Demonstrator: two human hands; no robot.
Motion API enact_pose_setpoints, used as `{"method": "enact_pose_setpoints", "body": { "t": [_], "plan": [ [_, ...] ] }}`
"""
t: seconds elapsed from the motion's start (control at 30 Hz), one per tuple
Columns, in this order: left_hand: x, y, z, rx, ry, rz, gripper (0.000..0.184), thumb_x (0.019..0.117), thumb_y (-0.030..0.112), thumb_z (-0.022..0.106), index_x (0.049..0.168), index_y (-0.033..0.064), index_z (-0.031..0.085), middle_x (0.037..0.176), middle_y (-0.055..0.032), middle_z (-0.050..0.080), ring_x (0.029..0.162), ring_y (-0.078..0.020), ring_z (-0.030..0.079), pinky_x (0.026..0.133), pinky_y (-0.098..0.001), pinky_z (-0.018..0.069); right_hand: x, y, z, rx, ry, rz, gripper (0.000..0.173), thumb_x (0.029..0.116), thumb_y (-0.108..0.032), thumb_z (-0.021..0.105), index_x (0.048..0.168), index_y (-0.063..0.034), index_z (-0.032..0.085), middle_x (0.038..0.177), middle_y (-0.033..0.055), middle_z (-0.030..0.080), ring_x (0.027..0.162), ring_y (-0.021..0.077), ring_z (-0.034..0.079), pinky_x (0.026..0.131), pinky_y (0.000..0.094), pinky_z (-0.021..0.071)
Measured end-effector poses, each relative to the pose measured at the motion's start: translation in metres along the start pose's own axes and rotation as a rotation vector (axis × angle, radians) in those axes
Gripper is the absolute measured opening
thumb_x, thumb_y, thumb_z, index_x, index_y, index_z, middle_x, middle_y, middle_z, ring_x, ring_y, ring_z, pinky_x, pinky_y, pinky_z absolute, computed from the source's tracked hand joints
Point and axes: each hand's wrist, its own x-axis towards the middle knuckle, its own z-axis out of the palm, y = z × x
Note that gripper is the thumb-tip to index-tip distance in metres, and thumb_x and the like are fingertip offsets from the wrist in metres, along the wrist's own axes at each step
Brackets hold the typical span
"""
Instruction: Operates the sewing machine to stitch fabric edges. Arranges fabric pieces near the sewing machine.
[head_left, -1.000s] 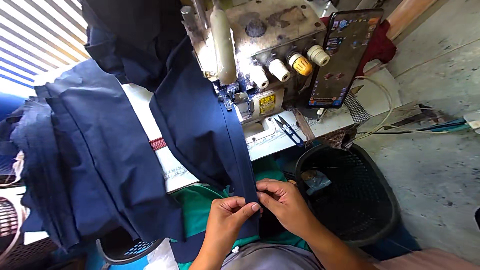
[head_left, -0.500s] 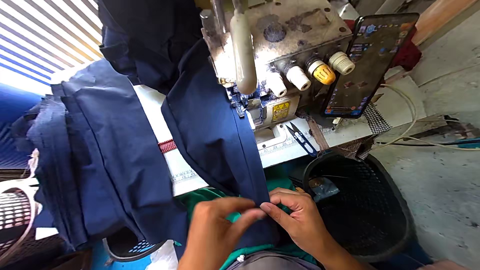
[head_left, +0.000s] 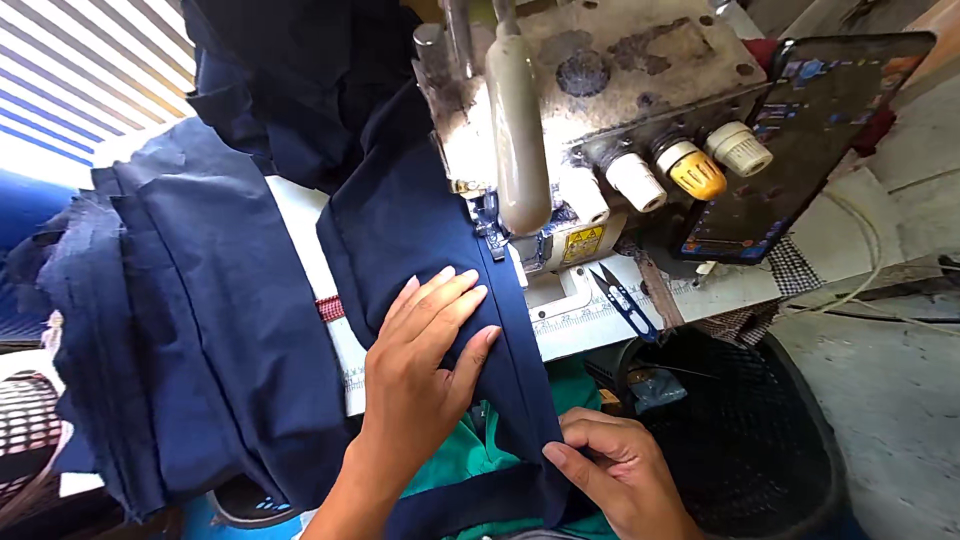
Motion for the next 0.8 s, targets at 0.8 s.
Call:
{"method": "enact_pose_setpoints", "body": {
  "t": [0.8],
  "plan": [
    [0.104, -0.059, -0.020, -0.016, -0.096, 0.146, 0.030, 0.0969, 0.029, 0.067, 0.112, 0.0034, 0.074, 0.119, -0.0116, 0.073, 0.113, -0.0135, 0.068, 0.099, -0.0307, 0.0519, 0.112, -0.013, 0.017, -0.209, 0.155, -0.102, 0.017, 0.0951, -0.013, 0.069, 0.082, -0.0033, 0.074, 0.086, 0.0031, 0.073, 0.075, 0.0026, 0.066, 0.064, 0.0169, 0.0549]
  ]
}}
